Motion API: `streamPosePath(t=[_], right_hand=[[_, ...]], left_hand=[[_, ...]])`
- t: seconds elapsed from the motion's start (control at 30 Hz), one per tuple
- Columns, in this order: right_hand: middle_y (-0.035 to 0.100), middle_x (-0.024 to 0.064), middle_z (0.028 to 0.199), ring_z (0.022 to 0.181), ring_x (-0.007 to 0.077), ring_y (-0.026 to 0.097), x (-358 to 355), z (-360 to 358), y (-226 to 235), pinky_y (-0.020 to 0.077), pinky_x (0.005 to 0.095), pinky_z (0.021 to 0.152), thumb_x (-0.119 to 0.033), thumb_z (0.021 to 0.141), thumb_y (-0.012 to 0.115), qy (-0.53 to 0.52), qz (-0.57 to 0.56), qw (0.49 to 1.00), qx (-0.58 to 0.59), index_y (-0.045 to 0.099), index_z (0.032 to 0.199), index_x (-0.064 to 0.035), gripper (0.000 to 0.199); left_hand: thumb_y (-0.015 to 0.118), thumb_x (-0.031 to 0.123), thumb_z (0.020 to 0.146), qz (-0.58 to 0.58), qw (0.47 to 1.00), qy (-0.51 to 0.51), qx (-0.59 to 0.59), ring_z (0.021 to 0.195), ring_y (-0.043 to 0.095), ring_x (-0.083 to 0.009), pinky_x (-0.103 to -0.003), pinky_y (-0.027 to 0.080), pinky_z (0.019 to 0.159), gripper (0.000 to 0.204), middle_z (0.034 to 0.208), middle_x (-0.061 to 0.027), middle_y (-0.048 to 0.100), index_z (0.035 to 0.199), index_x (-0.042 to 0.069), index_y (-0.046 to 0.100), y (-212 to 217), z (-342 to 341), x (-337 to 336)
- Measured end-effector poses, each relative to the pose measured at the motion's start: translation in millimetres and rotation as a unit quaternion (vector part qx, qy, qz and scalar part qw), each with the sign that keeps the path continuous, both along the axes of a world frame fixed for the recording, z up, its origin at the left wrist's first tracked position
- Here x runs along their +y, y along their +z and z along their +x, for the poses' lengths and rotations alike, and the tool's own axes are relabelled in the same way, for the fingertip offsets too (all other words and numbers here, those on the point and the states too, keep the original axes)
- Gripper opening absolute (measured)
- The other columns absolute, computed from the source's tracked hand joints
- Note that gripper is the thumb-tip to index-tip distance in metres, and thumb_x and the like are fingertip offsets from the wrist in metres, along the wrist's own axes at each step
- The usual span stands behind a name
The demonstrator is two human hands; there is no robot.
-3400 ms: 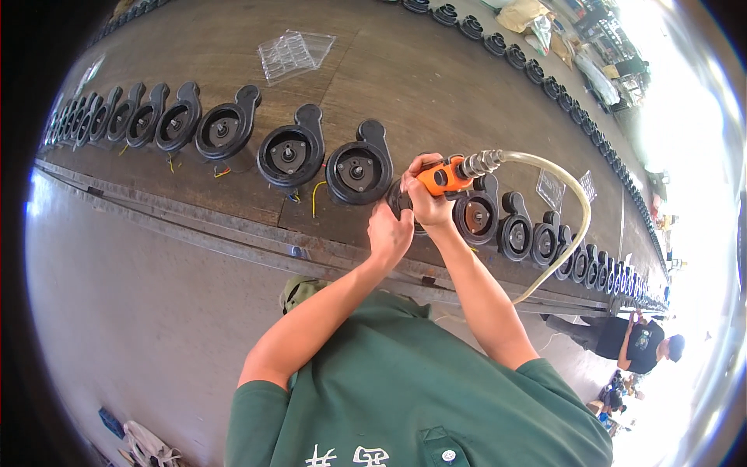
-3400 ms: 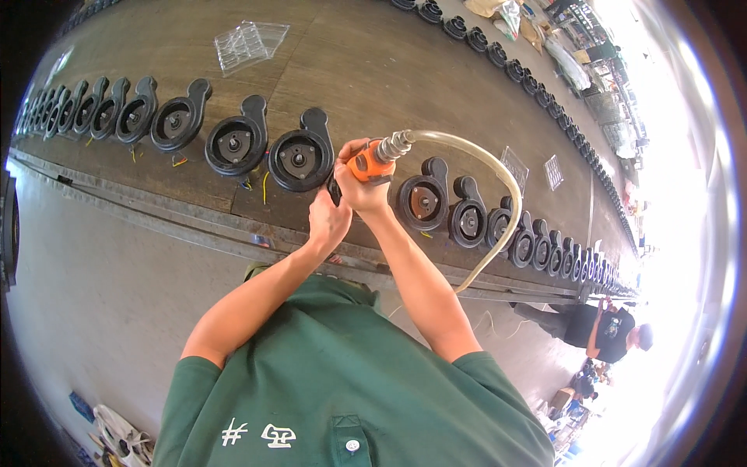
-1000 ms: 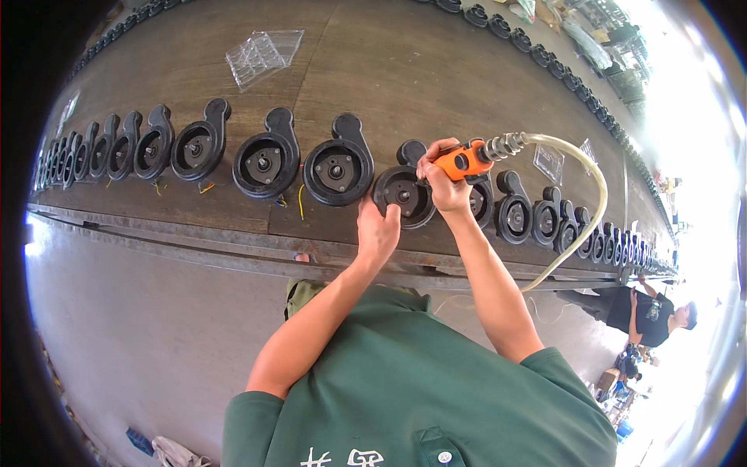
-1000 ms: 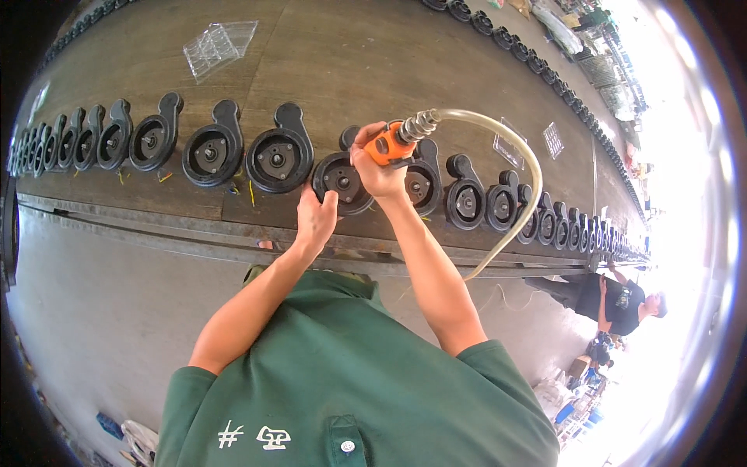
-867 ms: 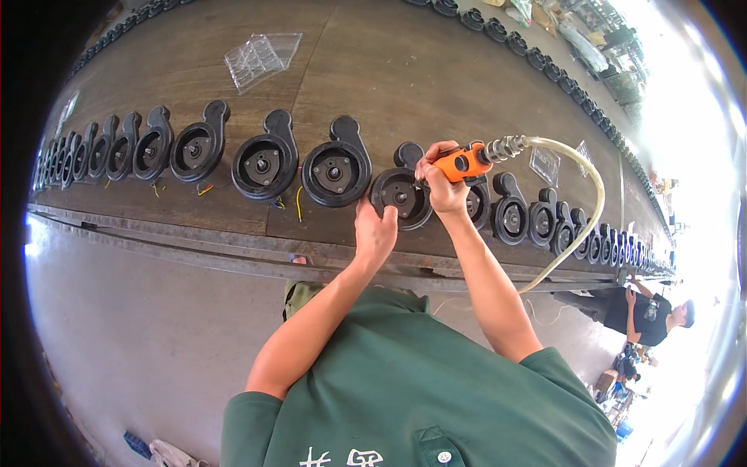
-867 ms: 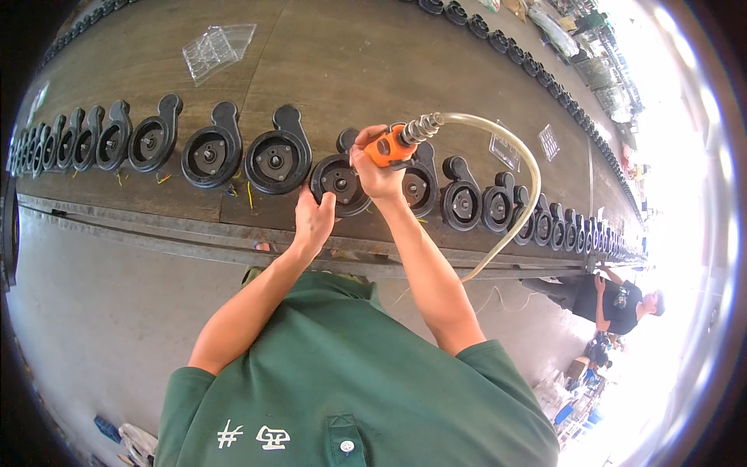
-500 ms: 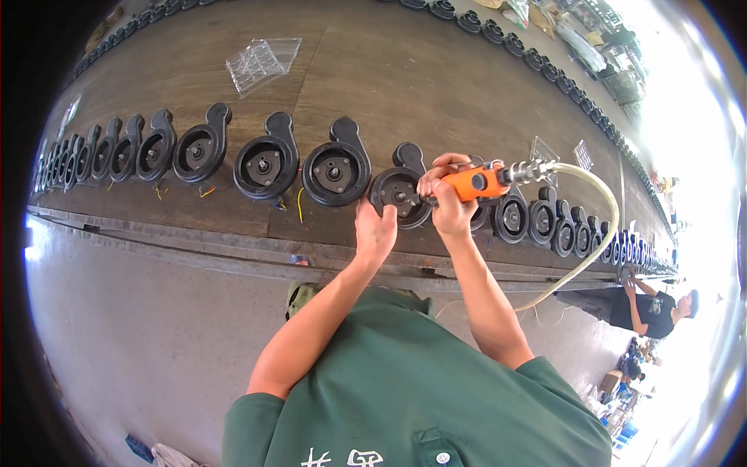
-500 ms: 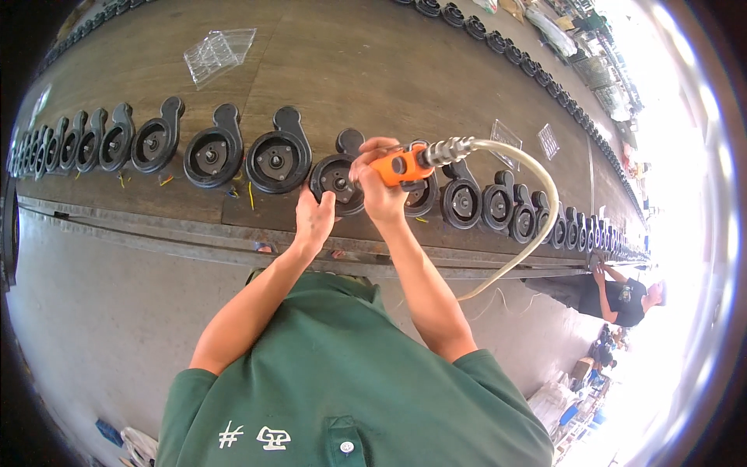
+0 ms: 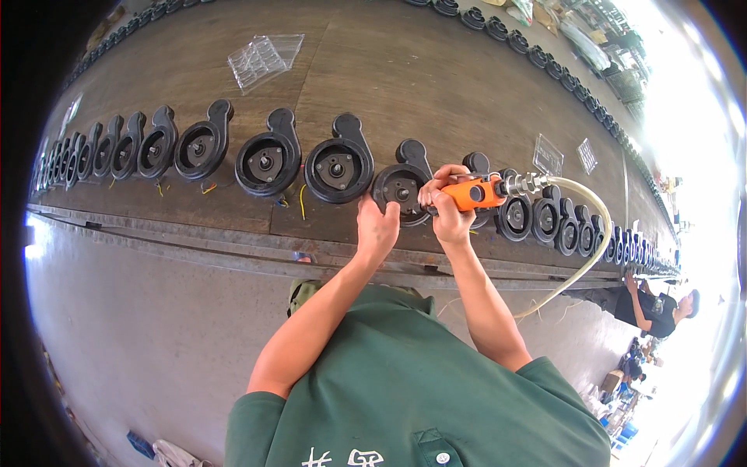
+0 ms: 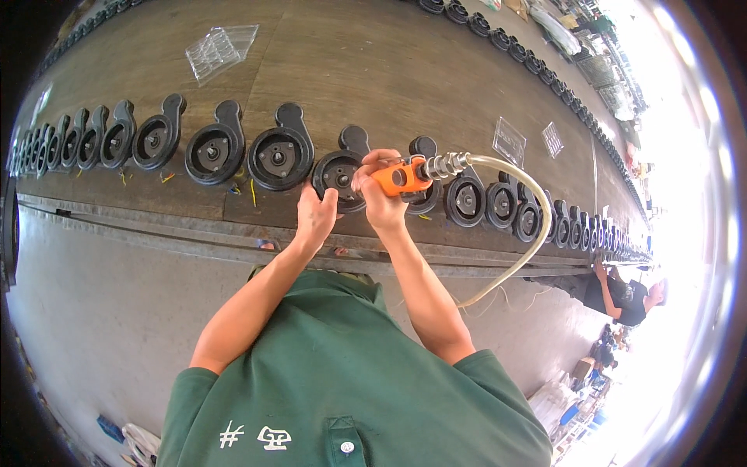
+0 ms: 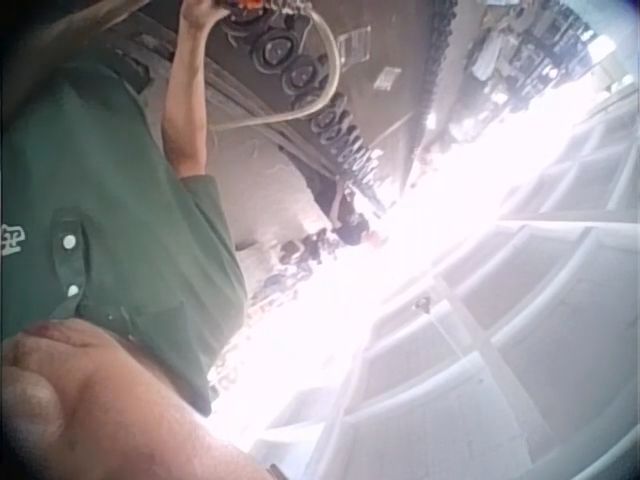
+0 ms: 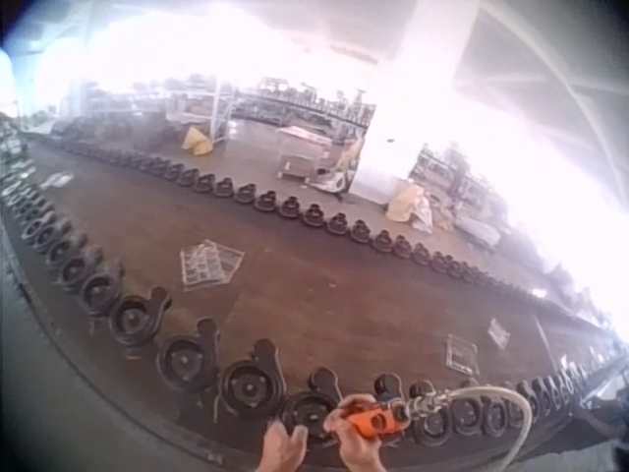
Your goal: The person uses a powered nut driver to fasten components onto a series of circular mechanical parts arranged on a long industrial workbench.
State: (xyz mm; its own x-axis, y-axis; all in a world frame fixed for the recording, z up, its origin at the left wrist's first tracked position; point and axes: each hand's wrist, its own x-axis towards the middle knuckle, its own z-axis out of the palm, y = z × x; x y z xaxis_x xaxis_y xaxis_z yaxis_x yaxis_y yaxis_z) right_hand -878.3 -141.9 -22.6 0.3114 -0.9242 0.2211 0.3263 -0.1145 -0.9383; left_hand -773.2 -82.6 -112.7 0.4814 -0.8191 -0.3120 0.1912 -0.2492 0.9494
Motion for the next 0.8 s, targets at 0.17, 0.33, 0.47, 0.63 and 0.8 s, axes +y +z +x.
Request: streamPosePath(t=[0.17, 0.33, 0.47, 0.63, 0.8], right_hand=[[0.054, 0.0063, 0.075, 0.066, 0.0151, 0.052, 3.6, -0.3, -2.5, 0.0496, 0.0345, 0.067, 0.0, 0.085, 0.051, 0.005, -0.004, 1.0, 0.002, 0.046, 0.11, -0.0005, 0.026], [0.054, 0.0057, 0.075, 0.068, 0.0149, 0.054, 6.9, -2.9, 0.1, 0.0493, 0.0319, 0.065, 0.0, 0.084, 0.057, 0.077, -0.018, 0.996, 0.046, 0.046, 0.106, -0.0033, 0.025], [0.055, 0.0066, 0.081, 0.071, 0.014, 0.055, 2.8, 0.9, -13.3, 0.0494, 0.031, 0.069, 0.0, 0.084, 0.061, 0.07, -0.063, 0.99, 0.105, 0.047, 0.104, -0.0037, 0.024], [0.059, 0.0041, 0.08, 0.072, 0.0109, 0.057, 5.3, 0.6, -13.2, 0.0499, 0.0272, 0.068, 0.002, 0.084, 0.06, 0.023, -0.04, 0.996, 0.078, 0.052, 0.106, -0.0008, 0.024], [0.06, 0.0043, 0.08, 0.072, 0.0109, 0.058, 3.3, -1.3, -5.1, 0.0507, 0.0278, 0.069, -0.002, 0.086, 0.061, 0.001, -0.071, 0.993, 0.093, 0.05, 0.113, 0.0013, 0.03]], left_hand=[[0.058, 0.015, 0.084, 0.008, 1.0, -0.007, -0.007, 0.113, 0.06, -0.0449, -0.046, 0.046, 0.101, 0.053, 0.122, -0.0308, 0.06, 0.131, -0.007, 0.051, 5.4, 2.0, 0.1], [0.058, 0.015, 0.084, 0.026, 0.999, -0.014, -0.034, 0.115, 0.06, -0.045, -0.046, 0.046, 0.101, 0.054, 0.124, -0.0315, 0.06, 0.132, -0.007, 0.051, 17.2, 4.5, 3.8], [0.058, 0.016, 0.085, 0.032, 0.999, -0.001, -0.017, 0.117, 0.06, -0.0452, -0.045, 0.046, 0.102, 0.055, 0.125, -0.0321, 0.06, 0.134, -0.008, 0.05, 14.6, 2.2, 2.7], [0.057, 0.016, 0.086, 0.017, 1.0, 0.006, -0.006, 0.106, 0.065, -0.0404, -0.044, 0.053, 0.091, 0.055, 0.119, -0.0285, 0.064, 0.135, -0.007, 0.049, 7.6, -2.1, -1.0], [0.057, 0.013, 0.088, 0.007, 0.996, 0.0, 0.091, 0.082, 0.07, -0.0255, -0.035, 0.059, 0.061, 0.049, 0.109, -0.0203, 0.067, 0.133, -0.004, 0.052, 18.1, -0.3, -1.6]])
